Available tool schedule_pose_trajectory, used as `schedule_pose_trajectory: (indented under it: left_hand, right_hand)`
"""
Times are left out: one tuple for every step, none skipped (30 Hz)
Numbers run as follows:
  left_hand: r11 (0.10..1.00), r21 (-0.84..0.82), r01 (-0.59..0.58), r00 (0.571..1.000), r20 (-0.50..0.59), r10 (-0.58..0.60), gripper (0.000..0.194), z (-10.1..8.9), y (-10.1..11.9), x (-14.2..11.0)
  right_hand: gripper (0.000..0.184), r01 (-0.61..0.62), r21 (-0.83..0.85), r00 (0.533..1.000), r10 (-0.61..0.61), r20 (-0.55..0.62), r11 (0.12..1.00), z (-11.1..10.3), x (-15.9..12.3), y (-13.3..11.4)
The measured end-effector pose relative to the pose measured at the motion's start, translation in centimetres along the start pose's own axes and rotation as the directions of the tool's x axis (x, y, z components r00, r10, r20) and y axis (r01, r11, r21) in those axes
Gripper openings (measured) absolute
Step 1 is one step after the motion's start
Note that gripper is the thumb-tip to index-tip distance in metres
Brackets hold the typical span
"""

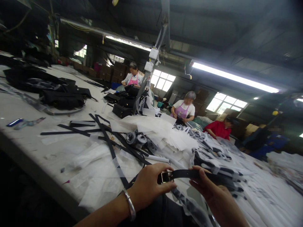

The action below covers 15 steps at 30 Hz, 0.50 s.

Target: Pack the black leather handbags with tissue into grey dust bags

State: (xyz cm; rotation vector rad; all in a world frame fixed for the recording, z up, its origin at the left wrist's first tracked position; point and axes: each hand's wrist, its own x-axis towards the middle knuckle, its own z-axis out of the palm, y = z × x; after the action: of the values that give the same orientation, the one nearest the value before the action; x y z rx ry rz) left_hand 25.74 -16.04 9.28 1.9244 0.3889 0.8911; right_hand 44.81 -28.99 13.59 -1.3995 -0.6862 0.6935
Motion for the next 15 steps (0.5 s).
schedule_pose_trajectory:
  left_hand:
    - [0.996, -0.090, 0.021, 0.999, 0.036, -0.018, 0.038, -0.3, -0.1, 0.1]
    - [0.983, -0.179, 0.049, 0.996, 0.077, -0.036, 0.040, -0.5, -0.1, 0.1]
    - [0.963, -0.256, 0.083, 0.992, 0.116, -0.055, 0.041, -0.8, -0.1, 0.2]
    - [0.942, -0.315, 0.114, 0.987, 0.147, -0.070, 0.040, -0.9, -0.1, 0.4]
    - [0.926, -0.353, 0.137, 0.982, 0.168, -0.081, 0.038, -1.1, -0.1, 0.5]
    - [0.914, -0.374, 0.156, 0.979, 0.181, -0.093, 0.036, -1.1, 0.0, 0.6]
    - [0.908, -0.382, 0.172, 0.976, 0.189, -0.105, 0.035, -1.2, 0.0, 0.7]
    - [0.905, -0.385, 0.180, 0.975, 0.190, -0.114, 0.034, -1.2, 0.1, 0.8]
    - [0.902, -0.389, 0.186, 0.975, 0.187, -0.120, 0.033, -1.1, 0.1, 0.8]
    - [0.900, -0.394, 0.188, 0.976, 0.179, -0.125, 0.033, -1.1, 0.0, 0.8]
    - [0.898, -0.397, 0.187, 0.977, 0.167, -0.129, 0.032, -1.1, 0.0, 0.7]
    - [0.899, -0.398, 0.183, 0.980, 0.150, -0.133, 0.032, -1.1, -0.1, 0.7]
    - [0.901, -0.396, 0.178, 0.982, 0.133, -0.136, 0.032, -1.2, -0.2, 0.6]
    - [0.901, -0.396, 0.177, 0.983, 0.118, -0.141, 0.031, -1.3, -0.2, 0.6]
    - [0.901, -0.397, 0.178, 0.983, 0.109, -0.146, 0.031, -1.4, -0.3, 0.5]
  right_hand:
    - [0.034, 0.034, -0.060, 0.999, -0.035, -0.020, 0.998, -0.1, -0.1, -0.2]
    - [0.036, 0.060, -0.134, 0.997, -0.065, -0.034, 0.989, -0.1, -0.2, -0.5]
    - [0.038, 0.081, -0.217, 0.995, -0.091, -0.035, 0.973, -0.1, -0.3, -0.8]
    - [0.040, 0.102, -0.307, 0.993, -0.113, -0.019, 0.946, 0.1, -0.4, -1.2]
    - [0.041, 0.130, -0.398, 0.991, -0.133, 0.021, 0.908, 0.4, -0.5, -1.6]
    - [0.041, 0.172, -0.477, 0.985, -0.152, 0.079, 0.862, 0.8, -0.6, -2.0]
    - [0.040, 0.219, -0.538, 0.975, -0.167, 0.144, 0.814, 1.3, -0.6, -2.3]
    - [0.039, 0.263, -0.577, 0.963, -0.172, 0.209, 0.773, 1.9, -0.7, -2.5]
    - [0.038, 0.290, -0.592, 0.950, -0.152, 0.272, 0.752, 2.5, -0.7, -2.7]
    - [0.038, 0.290, -0.586, 0.940, -0.111, 0.321, 0.757, 3.1, -0.7, -2.7]
    - [0.039, 0.260, -0.559, 0.936, -0.062, 0.347, 0.787, 3.7, -0.7, -2.7]
    - [0.040, 0.202, -0.512, 0.935, -0.009, 0.355, 0.834, 4.2, -0.7, -2.6]
    - [0.042, 0.129, -0.446, 0.936, 0.040, 0.351, 0.886, 4.6, -0.7, -2.5]
    - [0.044, 0.053, -0.362, 0.938, 0.078, 0.337, 0.931, 4.8, -0.6, -2.4]
    - [0.047, -0.013, -0.274, 0.942, 0.104, 0.320, 0.962, 5.0, -0.6, -2.3]
